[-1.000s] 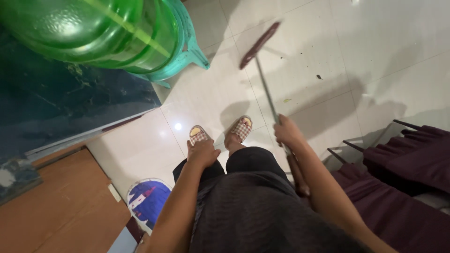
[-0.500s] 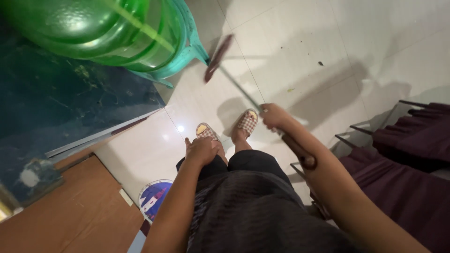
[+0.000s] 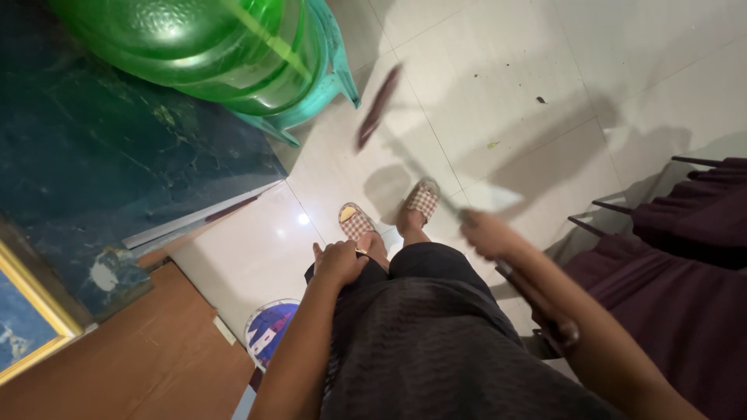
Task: The person sweeps the tiled floor using a broom, pushing debris from under a cabinet and around a large water container. The person then pulls out a chair and continues sweeping the floor area near the table.
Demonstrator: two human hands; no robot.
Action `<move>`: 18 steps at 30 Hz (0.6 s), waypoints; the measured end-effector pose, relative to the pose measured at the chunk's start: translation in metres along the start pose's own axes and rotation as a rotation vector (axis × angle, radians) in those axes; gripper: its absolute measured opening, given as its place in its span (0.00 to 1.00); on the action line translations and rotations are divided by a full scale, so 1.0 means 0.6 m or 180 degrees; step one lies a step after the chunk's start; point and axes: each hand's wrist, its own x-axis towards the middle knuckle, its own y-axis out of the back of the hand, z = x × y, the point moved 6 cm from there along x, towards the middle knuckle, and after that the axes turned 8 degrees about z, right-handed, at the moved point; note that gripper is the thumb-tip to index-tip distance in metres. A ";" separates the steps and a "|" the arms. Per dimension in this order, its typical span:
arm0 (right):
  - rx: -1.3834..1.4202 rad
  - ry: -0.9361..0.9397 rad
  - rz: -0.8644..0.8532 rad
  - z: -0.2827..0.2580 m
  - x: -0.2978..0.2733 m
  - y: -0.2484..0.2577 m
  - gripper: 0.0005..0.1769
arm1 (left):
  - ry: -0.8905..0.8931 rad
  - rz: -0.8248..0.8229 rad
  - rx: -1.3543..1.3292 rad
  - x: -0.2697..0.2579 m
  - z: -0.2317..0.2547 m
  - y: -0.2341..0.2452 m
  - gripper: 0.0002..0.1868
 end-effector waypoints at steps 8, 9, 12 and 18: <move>-0.0532 0.1339 -0.0709 -0.091 -0.023 -0.175 0.17 | 0.0009 0.0102 0.0049 0.009 -0.027 0.029 0.27; -0.0585 0.1236 -0.0668 -0.099 -0.007 -0.191 0.16 | 0.0022 0.0064 0.0091 0.011 -0.032 0.030 0.26; -0.0411 0.2092 -0.0049 -0.147 0.042 -0.194 0.13 | 0.0012 0.0237 -0.0061 0.014 -0.043 0.031 0.27; 0.0667 0.0371 -0.0628 -0.202 0.101 -0.168 0.11 | 0.0048 0.0034 0.0086 0.002 -0.054 0.002 0.27</move>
